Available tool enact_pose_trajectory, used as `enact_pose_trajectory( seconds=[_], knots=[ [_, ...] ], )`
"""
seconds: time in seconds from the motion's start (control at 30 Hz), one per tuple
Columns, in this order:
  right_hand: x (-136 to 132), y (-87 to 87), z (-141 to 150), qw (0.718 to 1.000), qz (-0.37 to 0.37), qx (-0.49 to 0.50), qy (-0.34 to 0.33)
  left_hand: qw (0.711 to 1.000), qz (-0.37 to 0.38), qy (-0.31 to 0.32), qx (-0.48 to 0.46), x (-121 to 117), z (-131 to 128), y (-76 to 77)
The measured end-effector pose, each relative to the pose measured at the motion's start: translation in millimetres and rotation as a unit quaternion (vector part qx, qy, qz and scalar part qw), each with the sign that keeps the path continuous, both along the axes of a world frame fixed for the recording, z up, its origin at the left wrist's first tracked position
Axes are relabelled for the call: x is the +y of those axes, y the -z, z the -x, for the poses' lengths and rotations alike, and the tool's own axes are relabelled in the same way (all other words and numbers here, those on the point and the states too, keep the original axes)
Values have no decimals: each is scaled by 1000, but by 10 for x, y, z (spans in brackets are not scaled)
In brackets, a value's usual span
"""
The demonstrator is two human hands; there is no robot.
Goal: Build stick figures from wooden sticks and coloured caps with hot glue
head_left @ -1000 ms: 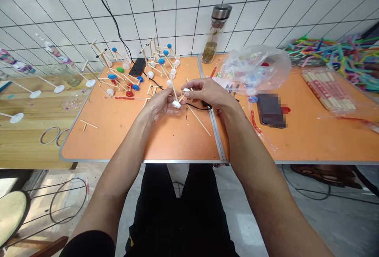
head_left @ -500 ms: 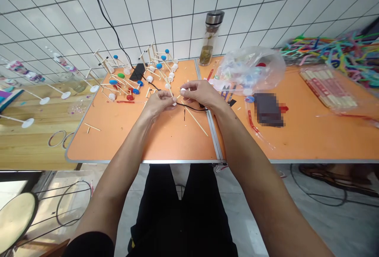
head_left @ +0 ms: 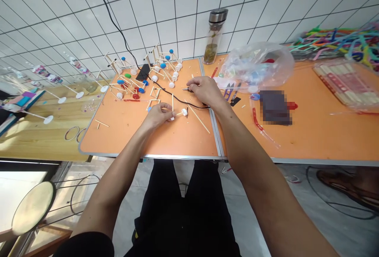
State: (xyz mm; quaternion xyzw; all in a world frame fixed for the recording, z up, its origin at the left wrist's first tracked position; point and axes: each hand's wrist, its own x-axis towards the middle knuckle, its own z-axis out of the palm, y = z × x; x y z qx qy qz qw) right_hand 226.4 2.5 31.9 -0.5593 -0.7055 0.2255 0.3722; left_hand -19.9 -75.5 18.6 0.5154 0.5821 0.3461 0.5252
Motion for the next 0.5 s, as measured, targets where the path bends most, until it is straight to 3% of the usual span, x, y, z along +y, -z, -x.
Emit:
enact_pose_trajectory(
  seconds=[0.5],
  knots=[
    [-49, -30, 46, 997, 0, -76, -23, 999, -26, 10, 39, -18, -47, 13]
  ],
)
